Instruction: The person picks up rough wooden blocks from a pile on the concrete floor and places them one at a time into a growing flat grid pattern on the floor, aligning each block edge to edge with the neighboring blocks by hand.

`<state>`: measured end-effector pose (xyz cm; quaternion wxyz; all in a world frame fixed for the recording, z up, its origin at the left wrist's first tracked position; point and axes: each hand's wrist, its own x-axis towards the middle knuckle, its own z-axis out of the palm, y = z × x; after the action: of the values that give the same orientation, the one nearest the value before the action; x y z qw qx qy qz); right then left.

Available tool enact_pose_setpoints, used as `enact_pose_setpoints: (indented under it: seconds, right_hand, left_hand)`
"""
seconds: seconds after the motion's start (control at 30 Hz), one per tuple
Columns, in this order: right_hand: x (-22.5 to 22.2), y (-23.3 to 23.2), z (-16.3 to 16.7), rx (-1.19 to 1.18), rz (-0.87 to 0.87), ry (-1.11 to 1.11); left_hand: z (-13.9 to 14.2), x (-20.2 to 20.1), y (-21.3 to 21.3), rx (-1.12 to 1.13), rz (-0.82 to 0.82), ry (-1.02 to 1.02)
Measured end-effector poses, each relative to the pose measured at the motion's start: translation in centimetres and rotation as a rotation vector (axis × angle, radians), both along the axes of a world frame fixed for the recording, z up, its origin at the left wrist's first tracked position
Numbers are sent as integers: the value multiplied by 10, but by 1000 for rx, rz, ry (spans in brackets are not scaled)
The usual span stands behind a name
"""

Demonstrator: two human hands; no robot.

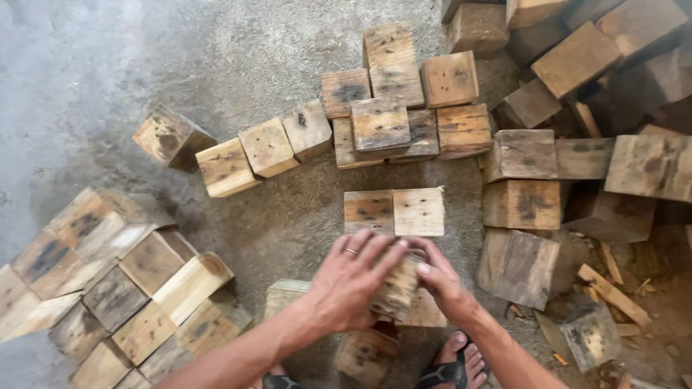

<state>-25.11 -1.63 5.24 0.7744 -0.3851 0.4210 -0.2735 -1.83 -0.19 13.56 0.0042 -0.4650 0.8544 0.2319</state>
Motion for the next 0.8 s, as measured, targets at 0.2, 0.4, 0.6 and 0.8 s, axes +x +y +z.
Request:
enact_pose_setpoints:
  seconds: [0.2, 0.4, 0.6, 0.8]
  right_hand:
    - [-4, -34, 14, -585, -105, 699]
    - [-15, -65, -20, -537, 98, 993]
    - [3, -60, -55, -425, -61, 842]
    - [2, -55, -55, -507, -113, 794]
  left_hand:
    - [-42, 84, -20, 116, 432, -176]
    - [-104, 111, -48, 76, 487, -192]
    - [-127, 90, -61, 10, 375, -193]
    - [-128, 90, -54, -32, 376, -206]
